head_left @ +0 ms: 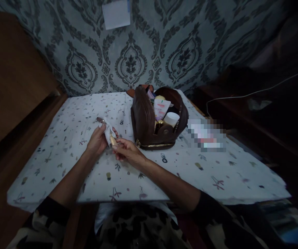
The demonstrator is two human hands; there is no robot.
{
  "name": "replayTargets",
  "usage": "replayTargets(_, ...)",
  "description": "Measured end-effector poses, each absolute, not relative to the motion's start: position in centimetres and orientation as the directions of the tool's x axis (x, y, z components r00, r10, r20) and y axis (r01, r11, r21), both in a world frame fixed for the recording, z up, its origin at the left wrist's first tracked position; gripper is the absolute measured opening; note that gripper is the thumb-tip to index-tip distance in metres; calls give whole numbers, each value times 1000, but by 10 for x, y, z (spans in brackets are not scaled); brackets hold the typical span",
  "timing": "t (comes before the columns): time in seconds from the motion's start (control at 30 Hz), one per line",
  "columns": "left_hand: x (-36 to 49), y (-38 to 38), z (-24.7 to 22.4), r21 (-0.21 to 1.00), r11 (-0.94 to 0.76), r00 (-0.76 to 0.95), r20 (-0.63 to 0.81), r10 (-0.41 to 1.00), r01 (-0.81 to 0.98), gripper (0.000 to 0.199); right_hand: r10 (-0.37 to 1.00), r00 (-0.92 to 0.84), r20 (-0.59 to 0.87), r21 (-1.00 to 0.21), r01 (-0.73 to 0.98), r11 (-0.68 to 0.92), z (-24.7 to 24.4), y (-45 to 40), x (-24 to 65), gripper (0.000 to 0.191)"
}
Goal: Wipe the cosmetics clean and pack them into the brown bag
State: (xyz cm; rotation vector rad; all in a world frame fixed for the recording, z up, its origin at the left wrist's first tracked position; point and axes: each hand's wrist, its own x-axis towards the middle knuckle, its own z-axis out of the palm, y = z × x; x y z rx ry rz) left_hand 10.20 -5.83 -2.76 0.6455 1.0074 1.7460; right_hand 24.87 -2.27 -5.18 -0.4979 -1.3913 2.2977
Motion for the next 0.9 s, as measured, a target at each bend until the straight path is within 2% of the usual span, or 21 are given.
replayTargets(0.23,102,-56,-27,842,-204,-441,-44,896,-499,30,606,-794,-43,-970,-112,-215,-62,-25,247,36)
replayTargets(0.43,103,-59,-28,877,-136,-345,-36,938,-460,35,687,-726,-29,-977,-125,-173,-58,-24,249,26)
replayTargets(0.63,108,-59,-35,928,-37,-217,-48,975,-371,37,754,-656,14,-978,-167,-127,-59,-20,246,31)
replayTargets(0.77,109,-58,-35,931,-67,-273,-36,961,-360,40,773,-632,53,-984,-164,-67,-59,-21,246,21)
replayTargets(0.9,106,-56,-33,912,-149,-394,-15,919,-381,39,776,-621,110,-994,-90,69,-56,-27,250,14)
